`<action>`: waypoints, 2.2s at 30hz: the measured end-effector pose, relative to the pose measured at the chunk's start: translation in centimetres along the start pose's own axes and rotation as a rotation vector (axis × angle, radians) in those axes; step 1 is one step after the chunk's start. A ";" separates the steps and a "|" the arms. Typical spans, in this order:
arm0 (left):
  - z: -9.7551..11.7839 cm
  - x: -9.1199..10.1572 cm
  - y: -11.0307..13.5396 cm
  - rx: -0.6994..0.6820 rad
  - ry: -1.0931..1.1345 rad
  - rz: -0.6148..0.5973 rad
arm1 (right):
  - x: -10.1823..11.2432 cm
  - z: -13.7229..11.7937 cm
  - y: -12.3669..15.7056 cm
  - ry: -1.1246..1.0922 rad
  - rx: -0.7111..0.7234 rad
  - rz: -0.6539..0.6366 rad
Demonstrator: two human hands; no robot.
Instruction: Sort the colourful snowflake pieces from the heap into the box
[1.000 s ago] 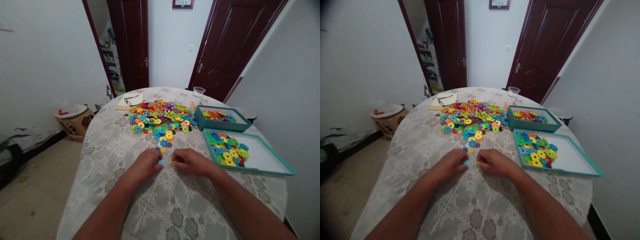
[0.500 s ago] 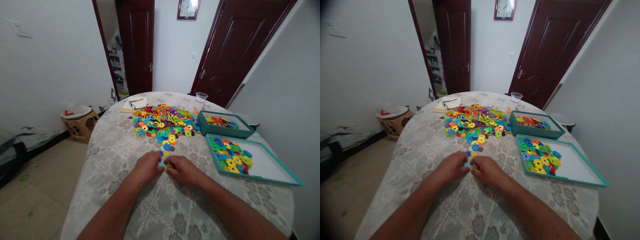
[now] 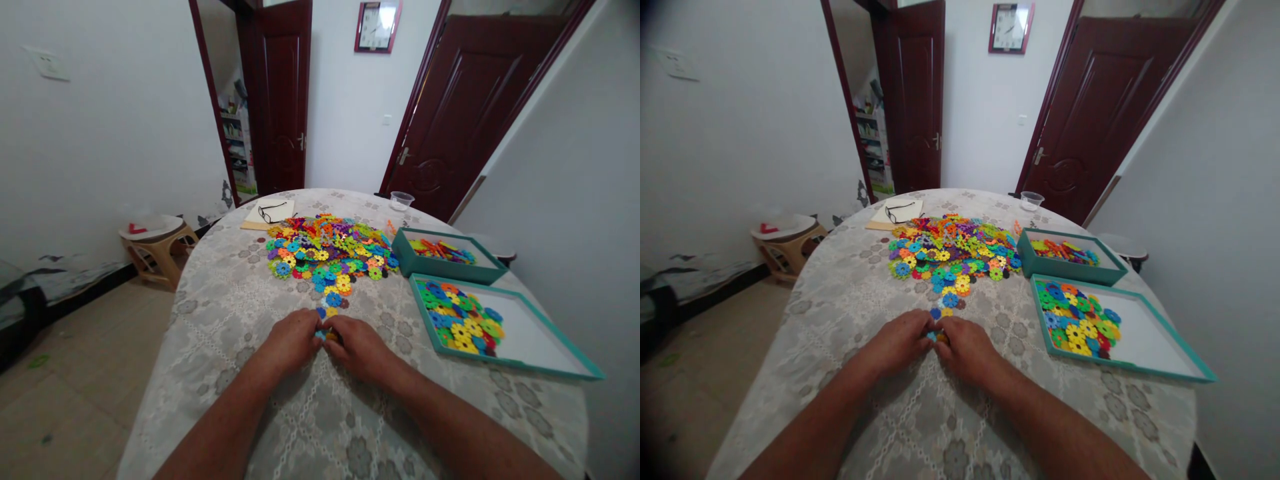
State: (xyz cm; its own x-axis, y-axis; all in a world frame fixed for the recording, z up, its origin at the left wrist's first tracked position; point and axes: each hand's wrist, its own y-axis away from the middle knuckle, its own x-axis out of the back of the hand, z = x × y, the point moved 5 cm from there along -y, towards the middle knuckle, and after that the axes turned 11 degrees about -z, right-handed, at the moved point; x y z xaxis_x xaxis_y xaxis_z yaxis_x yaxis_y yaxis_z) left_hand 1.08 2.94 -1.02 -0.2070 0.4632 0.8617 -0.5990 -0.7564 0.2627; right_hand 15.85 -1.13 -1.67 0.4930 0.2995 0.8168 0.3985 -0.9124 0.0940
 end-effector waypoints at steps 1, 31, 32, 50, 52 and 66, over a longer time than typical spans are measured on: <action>0.0 0.0 0.0 0.005 -0.002 -0.007 | -0.1 0.1 0.0 0.001 -0.014 0.003; -0.4 0.8 0.1 0.028 0.028 0.245 | 14.9 12.6 8.4 0.729 -0.566 0.693; -0.4 0.6 0.0 0.032 0.011 0.229 | 14.4 12.1 7.9 0.738 -0.480 0.718; 0.0 -0.6 -1.1 0.087 -0.127 0.274 | 3.5 5.4 -11.2 0.555 -0.124 0.268; -0.1 -0.7 -1.3 0.091 -0.118 0.284 | 3.3 4.9 -11.6 0.549 -0.125 0.264; 0.3 -0.9 -1.8 -0.005 -0.156 0.255 | 1.6 2.4 -3.5 0.315 0.155 0.157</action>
State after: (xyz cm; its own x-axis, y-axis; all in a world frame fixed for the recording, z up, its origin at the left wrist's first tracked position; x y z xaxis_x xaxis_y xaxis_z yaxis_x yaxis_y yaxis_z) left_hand 2.62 3.76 -2.12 -0.2303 0.1815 0.9560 -0.5466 -0.8370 0.0272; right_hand 17.14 3.24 -2.07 0.3054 0.0374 0.9515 0.4610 -0.8802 -0.1133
